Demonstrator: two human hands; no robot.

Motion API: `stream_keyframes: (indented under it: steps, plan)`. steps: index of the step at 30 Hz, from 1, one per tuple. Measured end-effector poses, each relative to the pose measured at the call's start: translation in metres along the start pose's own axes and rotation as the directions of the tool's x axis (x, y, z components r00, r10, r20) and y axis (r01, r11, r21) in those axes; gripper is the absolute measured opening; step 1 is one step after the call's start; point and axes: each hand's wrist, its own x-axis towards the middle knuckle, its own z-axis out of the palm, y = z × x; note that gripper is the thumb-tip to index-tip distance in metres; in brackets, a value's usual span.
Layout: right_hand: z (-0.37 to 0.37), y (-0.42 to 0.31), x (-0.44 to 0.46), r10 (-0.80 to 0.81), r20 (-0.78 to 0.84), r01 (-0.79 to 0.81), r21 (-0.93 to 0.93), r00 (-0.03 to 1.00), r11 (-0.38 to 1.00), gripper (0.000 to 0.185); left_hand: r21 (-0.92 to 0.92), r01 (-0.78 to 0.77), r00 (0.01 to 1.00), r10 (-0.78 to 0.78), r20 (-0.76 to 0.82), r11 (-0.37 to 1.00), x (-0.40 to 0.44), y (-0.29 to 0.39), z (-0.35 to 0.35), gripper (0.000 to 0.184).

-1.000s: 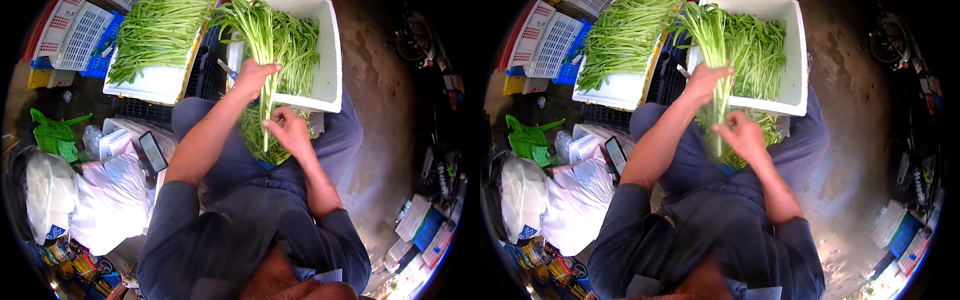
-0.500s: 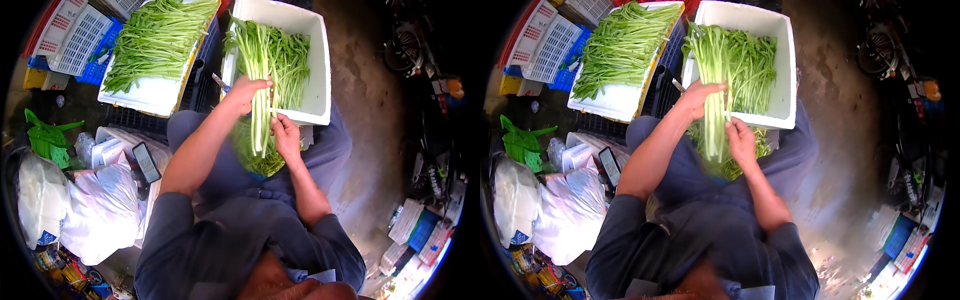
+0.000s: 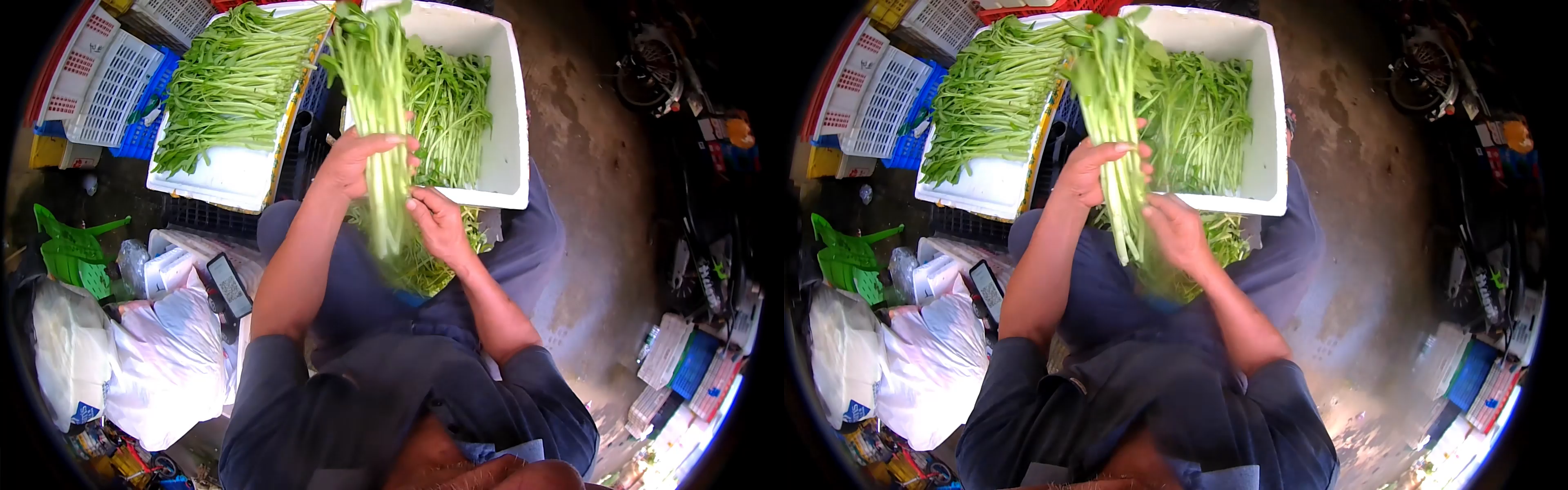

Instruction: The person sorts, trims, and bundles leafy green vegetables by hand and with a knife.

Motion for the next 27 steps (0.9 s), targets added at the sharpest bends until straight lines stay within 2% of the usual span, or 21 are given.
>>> stream_keyframes:
  steps: [1,3,4,5,7,8,11,15,18,21,23,25,27]
  plan:
    - [-0.005,0.006,0.009,-0.030,0.034,0.030,0.008,0.999,1.000,0.025,0.018,-0.051,0.999,0.051,-0.010,0.999,0.001,0.004,-0.001,0.060]
    - [-0.024,0.004,0.037,0.221,0.077,-0.233,0.205,0.972,0.951,0.032,-0.042,-0.153,0.987,0.151,-0.052,0.987,0.001,0.014,0.001,0.059]
    - [-0.035,0.023,0.057,0.290,0.034,-0.291,0.082,0.957,0.953,0.033,-0.076,-0.189,0.980,0.183,-0.080,0.979,0.001,0.018,0.006,0.058]
    - [-0.047,0.050,0.078,0.296,0.033,-0.297,0.099,0.955,0.950,0.033,-0.107,-0.228,0.970,0.217,-0.109,0.968,0.002,0.020,0.008,0.058]
    - [-0.062,0.103,0.119,0.427,-0.051,-0.429,-0.024,0.903,0.903,0.027,-0.057,-0.229,0.964,0.218,-0.154,0.972,0.005,0.020,-0.006,0.052]
    - [-0.068,0.147,0.140,0.473,-0.032,-0.471,0.053,0.880,0.880,0.022,-0.030,-0.226,0.960,0.218,-0.175,0.974,0.007,0.020,-0.013,0.049]
    - [-0.065,0.210,0.188,0.680,0.013,-0.674,0.142,0.733,0.724,0.014,0.026,-0.203,0.926,0.201,-0.321,0.979,0.011,0.019,-0.011,0.044]
    - [-0.042,0.283,0.228,0.807,-0.099,-0.786,0.186,0.582,0.589,0.014,0.032,-0.150,0.903,0.150,-0.404,0.988,0.015,0.022,-0.012,0.046]
    - [-0.022,0.335,0.241,0.826,-0.116,-0.822,0.097,0.551,0.562,0.021,0.009,-0.156,0.899,0.145,-0.413,0.988,0.018,0.022,-0.014,0.048]
    - [-0.012,0.403,0.250,0.754,-0.129,-0.763,-0.183,0.644,0.620,0.028,-0.001,-0.164,0.901,0.149,-0.407,0.986,0.020,0.023,-0.015,0.046]
    - [-0.011,0.410,0.251,0.633,-0.237,-0.670,-0.376,0.737,0.640,0.032,-0.017,-0.170,0.908,0.150,-0.392,0.985,0.020,0.021,-0.016,0.045]
    - [-0.016,0.308,0.249,0.580,-0.317,-0.654,-0.490,0.750,0.577,0.033,-0.004,-0.161,0.905,0.146,-0.400,0.987,0.019,0.021,-0.016,0.044]
    - [-0.032,0.286,0.249,0.544,-0.311,-0.622,-0.484,0.779,0.615,0.033,0.005,-0.156,0.902,0.144,-0.407,0.988,0.015,0.021,-0.014,0.043]
